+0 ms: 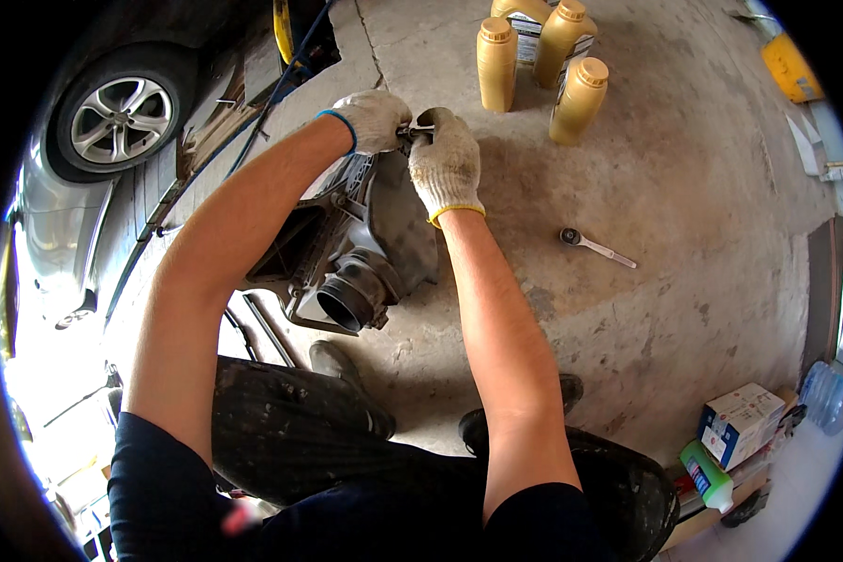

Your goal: The person retrieves a socket wrench from a tool chest and walks to a car part on the floor. They then use the wrench to tighten bolts on the part while kneeling.

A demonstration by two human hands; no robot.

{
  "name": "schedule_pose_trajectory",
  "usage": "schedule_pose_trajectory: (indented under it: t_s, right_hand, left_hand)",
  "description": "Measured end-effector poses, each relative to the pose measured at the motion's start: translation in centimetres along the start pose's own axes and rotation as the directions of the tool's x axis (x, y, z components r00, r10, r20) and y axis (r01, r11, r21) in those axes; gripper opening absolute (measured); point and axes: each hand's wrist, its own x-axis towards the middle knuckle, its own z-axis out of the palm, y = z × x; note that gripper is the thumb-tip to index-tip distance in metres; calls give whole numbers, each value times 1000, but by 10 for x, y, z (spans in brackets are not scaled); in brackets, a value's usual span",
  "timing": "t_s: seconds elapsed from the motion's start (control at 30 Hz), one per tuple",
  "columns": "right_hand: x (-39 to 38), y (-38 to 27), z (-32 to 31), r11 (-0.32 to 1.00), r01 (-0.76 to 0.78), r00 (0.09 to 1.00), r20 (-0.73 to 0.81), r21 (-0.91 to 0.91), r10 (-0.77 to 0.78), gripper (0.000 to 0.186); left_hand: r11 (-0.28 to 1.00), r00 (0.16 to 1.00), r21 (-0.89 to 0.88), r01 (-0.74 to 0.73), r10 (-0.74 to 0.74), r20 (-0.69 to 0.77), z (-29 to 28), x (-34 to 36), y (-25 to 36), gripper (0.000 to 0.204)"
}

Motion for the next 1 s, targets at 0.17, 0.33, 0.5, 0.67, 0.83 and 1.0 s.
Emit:
schedule_pose_trajectory:
  t_s: [0.17,0.33,0.5,0.67,0.83,1.0]
  right_hand:
    - [2,5,-1,997,-56,995,74,-61,61,20]
    - [-2,8,6,1000,-14,999,-47,-13,13,21]
    - [0,-6,5,983,-132,985,91,-123,144,19]
    - [-8,-11,0,991,-112,994,18,79,111,25]
    - [-1,2,7,983,-171,985,24,-62,172,24]
    - [2,-6,1,993,-105,994,25,-48,107,26]
  left_hand:
    - [1000,999,8,-7,7,35,1,1,-2,40]
    - [987,999,-158,19,-13,41,-9,-8,-3,46]
    - [976,998,-214,29,-40,-50,10,-13,-13,43]
    - [967,996,-256,4,-26,-83,11,-15,-14,42]
    - [969,992,-247,-29,-3,-127,11,-16,-15,42]
    - [971,994,-238,6,-32,-107,11,-17,-14,42]
